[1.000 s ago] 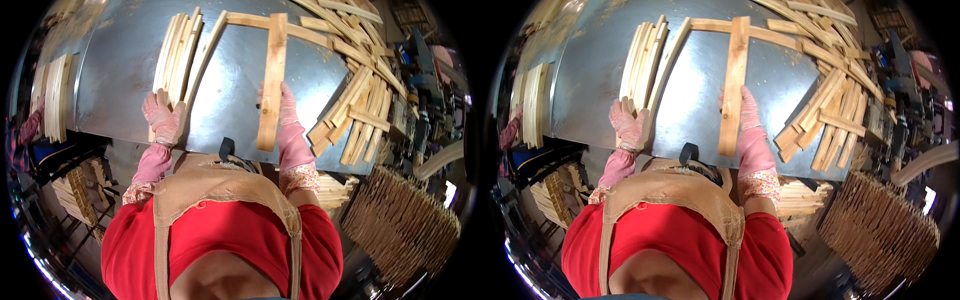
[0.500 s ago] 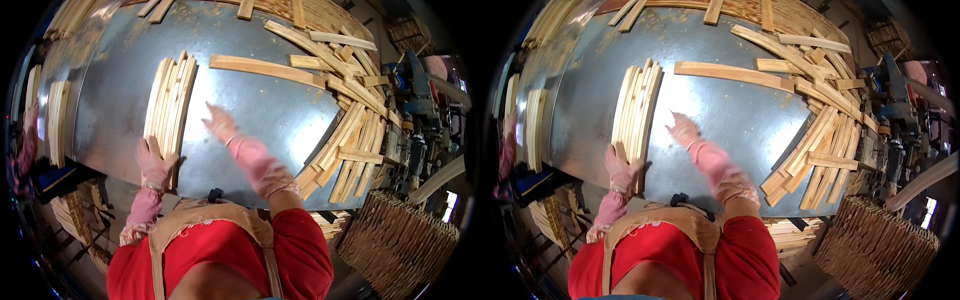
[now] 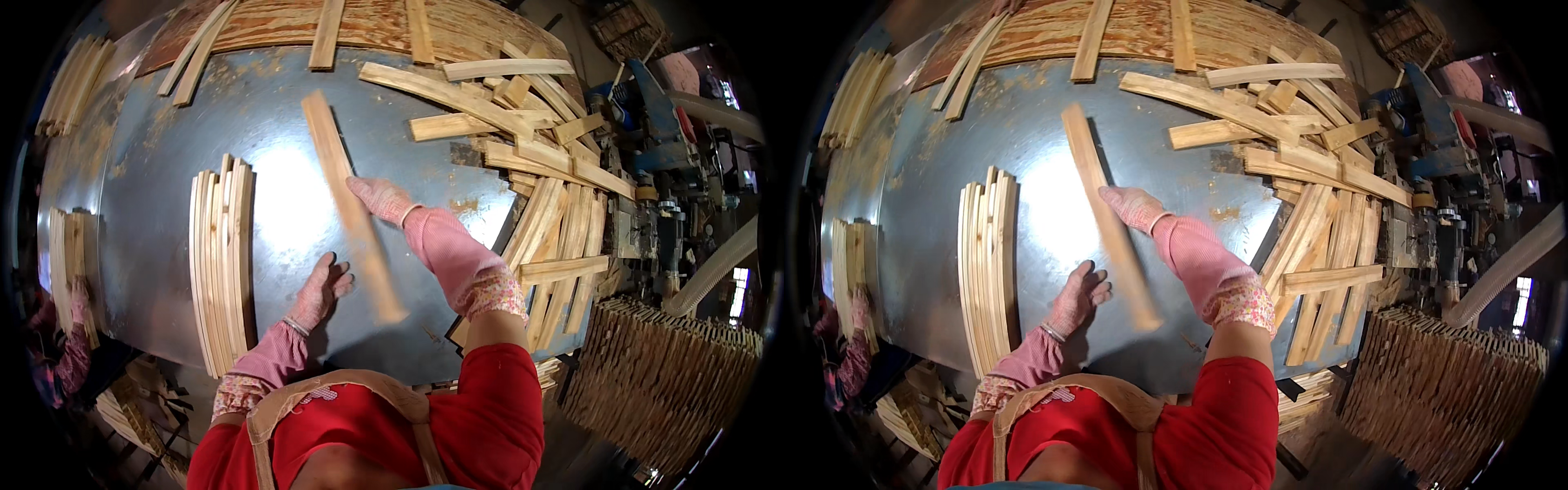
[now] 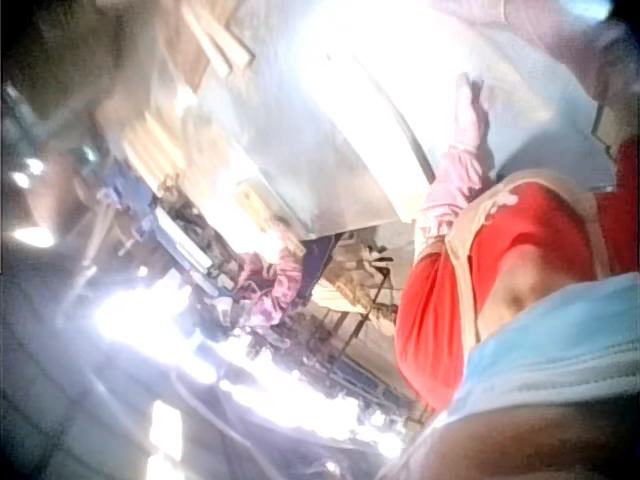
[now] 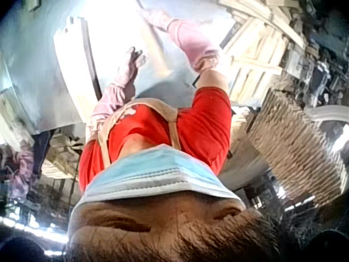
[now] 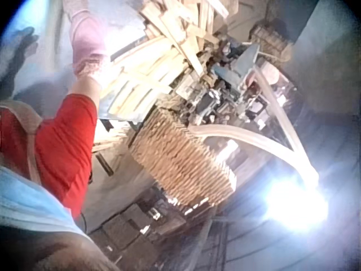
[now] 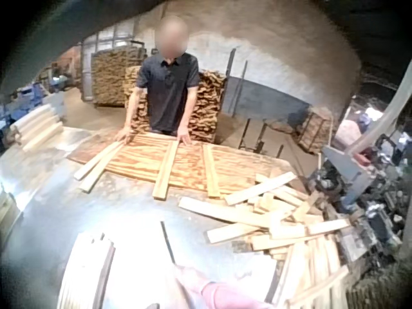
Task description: The person sorts wooden planks on a metal table, picking them up one by one and stacking them into a neat pile. They handle the wood with gloved hands, occasionally adjusting the stack to keep it aligned.
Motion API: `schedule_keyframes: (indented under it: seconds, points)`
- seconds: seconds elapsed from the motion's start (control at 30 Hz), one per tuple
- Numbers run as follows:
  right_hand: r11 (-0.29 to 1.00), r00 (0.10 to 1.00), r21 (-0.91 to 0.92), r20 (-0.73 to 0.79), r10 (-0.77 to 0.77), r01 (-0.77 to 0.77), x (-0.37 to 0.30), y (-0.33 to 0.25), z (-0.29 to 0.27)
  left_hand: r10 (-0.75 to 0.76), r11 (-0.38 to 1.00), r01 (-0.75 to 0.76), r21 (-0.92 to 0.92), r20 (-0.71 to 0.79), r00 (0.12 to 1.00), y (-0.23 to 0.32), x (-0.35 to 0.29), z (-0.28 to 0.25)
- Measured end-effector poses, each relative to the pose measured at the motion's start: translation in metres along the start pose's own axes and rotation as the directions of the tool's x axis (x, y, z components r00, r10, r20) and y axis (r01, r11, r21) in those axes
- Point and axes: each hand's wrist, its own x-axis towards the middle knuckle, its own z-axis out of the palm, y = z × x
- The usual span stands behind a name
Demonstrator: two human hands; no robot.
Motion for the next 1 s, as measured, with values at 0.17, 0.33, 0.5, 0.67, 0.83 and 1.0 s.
schedule_keyframes:
  seconds: [0.17,0.33,0.5,0.67,0.83,1.0]
  points:
    - [0.831,0.6,0.555,-0.674,0.431,0.026,0.077,0.102,-0.102,-0.165,0.985,0.165,-0.041,0.007,0.986,-0.014,0.022,-0.001]
    - [0.547,0.205,0.837,-0.531,0.822,-0.024,0.139,0.145,-0.179,-0.115,0.993,0.115,0.003,0.022,0.993,-0.01,0.018,-0.012]
    - [0.382,0.311,0.877,-0.464,0.829,0.291,0.15,0.172,-0.19,0.018,0.953,0.038,0.299,-0.181,0.983,-0.016,0.01,-0.023]
    - [0.543,0.503,0.753,-0.655,0.564,0.372,0.082,0.191,-0.128,0.684,0.036,0.015,0.999,-0.036,0.729,0.002,-0.056,-0.017]
    - [0.395,0.739,0.851,-0.507,0.443,0.347,-0.006,0.185,-0.072,0.779,-0.331,0.189,0.924,0.155,0.607,-0.016,-0.124,-0.117]
    - [0.442,0.809,0.849,-0.464,0.361,0.289,-0.051,0.18,-0.06,0.818,-0.296,0.312,0.903,0.072,0.57,-0.015,-0.132,-0.139]
